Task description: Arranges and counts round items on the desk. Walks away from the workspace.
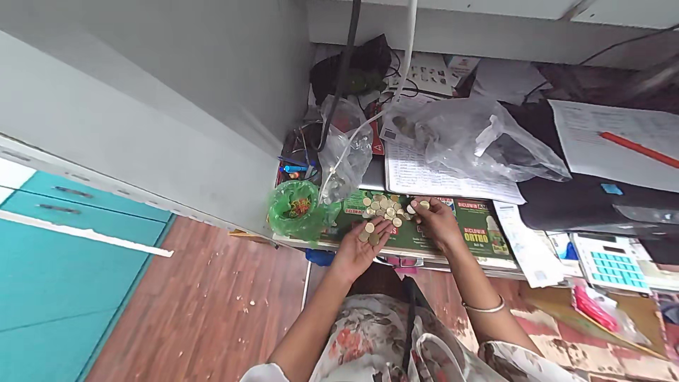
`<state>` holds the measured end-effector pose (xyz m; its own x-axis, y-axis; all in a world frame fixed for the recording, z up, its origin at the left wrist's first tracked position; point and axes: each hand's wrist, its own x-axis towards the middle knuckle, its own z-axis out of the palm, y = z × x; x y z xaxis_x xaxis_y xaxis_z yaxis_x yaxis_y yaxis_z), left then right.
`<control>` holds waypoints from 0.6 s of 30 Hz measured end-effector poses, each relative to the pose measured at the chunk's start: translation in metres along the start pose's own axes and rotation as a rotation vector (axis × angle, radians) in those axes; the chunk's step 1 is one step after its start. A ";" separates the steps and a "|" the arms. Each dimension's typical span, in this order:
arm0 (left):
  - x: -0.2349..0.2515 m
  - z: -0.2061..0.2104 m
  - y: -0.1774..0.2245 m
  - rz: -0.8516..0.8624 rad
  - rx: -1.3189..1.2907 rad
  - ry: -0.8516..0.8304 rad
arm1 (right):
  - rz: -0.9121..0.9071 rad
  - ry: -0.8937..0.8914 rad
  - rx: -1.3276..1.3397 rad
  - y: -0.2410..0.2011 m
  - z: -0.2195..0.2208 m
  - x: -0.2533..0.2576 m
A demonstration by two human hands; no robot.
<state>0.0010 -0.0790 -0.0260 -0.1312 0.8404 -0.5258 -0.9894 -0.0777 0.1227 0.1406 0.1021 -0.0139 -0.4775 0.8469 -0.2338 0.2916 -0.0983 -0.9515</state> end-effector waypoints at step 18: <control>-0.004 -0.001 0.005 0.015 0.006 -0.003 | 0.140 -0.123 0.218 -0.009 -0.022 -0.008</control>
<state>-0.0037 -0.0828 -0.0239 -0.1458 0.8406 -0.5216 -0.9869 -0.0871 0.1356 0.1602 0.1079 0.0006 -0.5462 0.7489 -0.3754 0.1828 -0.3307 -0.9258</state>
